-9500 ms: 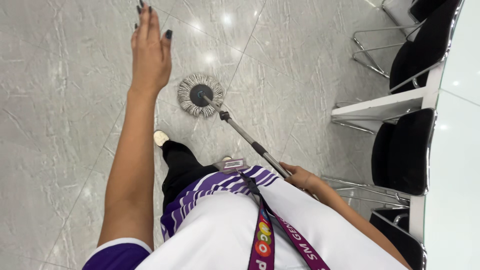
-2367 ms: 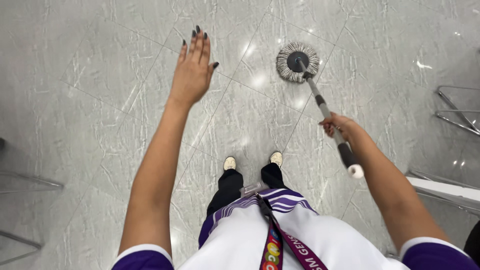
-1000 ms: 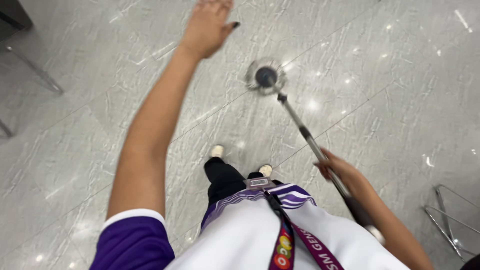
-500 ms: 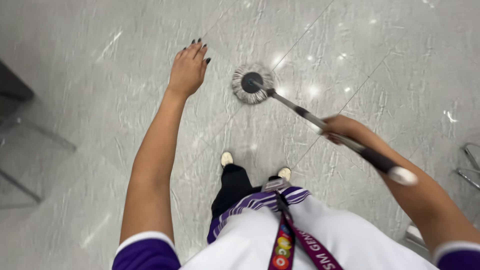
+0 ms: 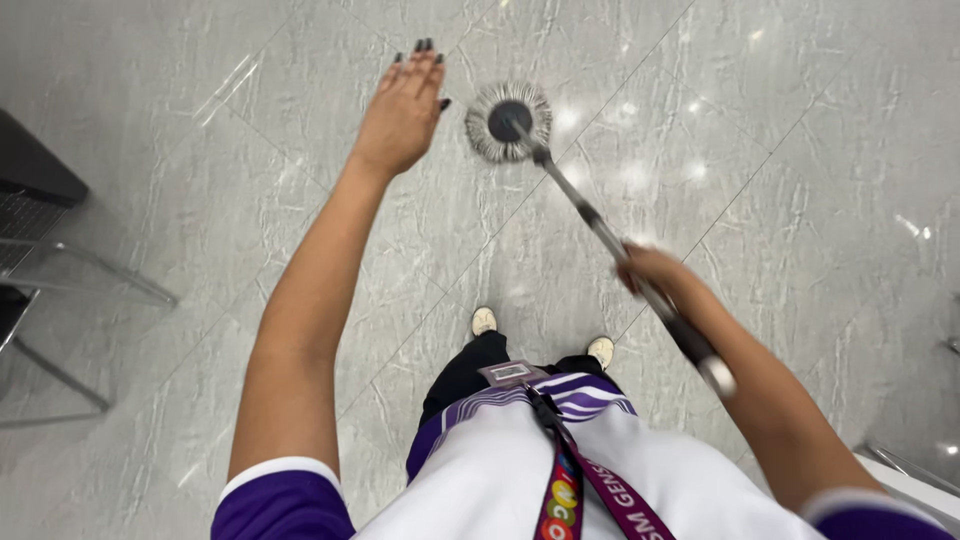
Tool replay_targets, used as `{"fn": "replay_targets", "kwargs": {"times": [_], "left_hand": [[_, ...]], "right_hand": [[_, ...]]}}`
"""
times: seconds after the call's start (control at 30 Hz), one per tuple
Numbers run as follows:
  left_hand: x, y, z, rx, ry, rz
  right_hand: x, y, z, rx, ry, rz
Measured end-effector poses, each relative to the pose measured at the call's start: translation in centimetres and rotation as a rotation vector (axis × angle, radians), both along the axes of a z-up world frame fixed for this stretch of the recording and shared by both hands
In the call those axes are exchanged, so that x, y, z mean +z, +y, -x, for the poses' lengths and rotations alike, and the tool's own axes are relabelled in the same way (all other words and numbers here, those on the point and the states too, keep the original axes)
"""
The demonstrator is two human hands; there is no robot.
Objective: The person mops the tiled floor using a mop with a round head and a telescopic handle.
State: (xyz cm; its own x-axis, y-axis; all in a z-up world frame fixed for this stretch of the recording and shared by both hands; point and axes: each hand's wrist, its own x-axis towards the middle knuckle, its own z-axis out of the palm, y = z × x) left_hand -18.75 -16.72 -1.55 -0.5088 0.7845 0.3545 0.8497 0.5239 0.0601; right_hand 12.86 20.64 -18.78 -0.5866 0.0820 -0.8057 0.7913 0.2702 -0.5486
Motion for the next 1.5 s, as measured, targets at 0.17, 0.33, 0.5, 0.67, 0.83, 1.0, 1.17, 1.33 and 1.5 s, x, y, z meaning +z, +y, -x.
{"fn": "replay_targets", "kwargs": {"times": [0.17, 0.33, 0.5, 0.67, 0.83, 1.0, 1.17, 1.33, 1.5], "left_hand": [[0.3, 3.6, 1.1, -0.069, -0.004, -0.013], [3.0, 7.5, -2.1, -0.189, -0.032, -0.12], [5.0, 7.0, -3.2, -0.043, -0.007, -0.093], [4.9, 6.1, -5.5, 0.085, -0.045, -0.031], [5.3, 6.5, -8.8, 0.174, -0.136, -0.072], [5.3, 5.8, -9.3, 0.177, -0.129, -0.053], [4.4, 7.2, -6.7, 0.127, -0.121, -0.103], [5.0, 8.0, -4.6, 0.039, -0.171, -0.153], [5.8, 5.8, -4.6, 0.054, -0.106, -0.182]], "right_hand": [[6.6, -1.5, -9.9, -0.187, -0.187, 0.005], [9.8, 0.2, -8.9, -0.232, -0.247, -0.019], [6.6, 5.5, -0.4, -0.126, -0.256, -0.075], [-0.3, 9.0, 11.5, 0.131, -0.113, -0.09], [-1.6, 8.9, 20.8, 0.018, -0.129, 0.025], [-0.6, 7.7, 13.3, 0.193, 0.002, 0.05], [6.5, 8.4, -2.5, 0.132, -0.136, -0.003], [12.8, 7.1, -12.6, 0.117, -0.345, -0.029], [10.6, 7.5, -9.1, 0.146, -0.379, -0.183]]}}
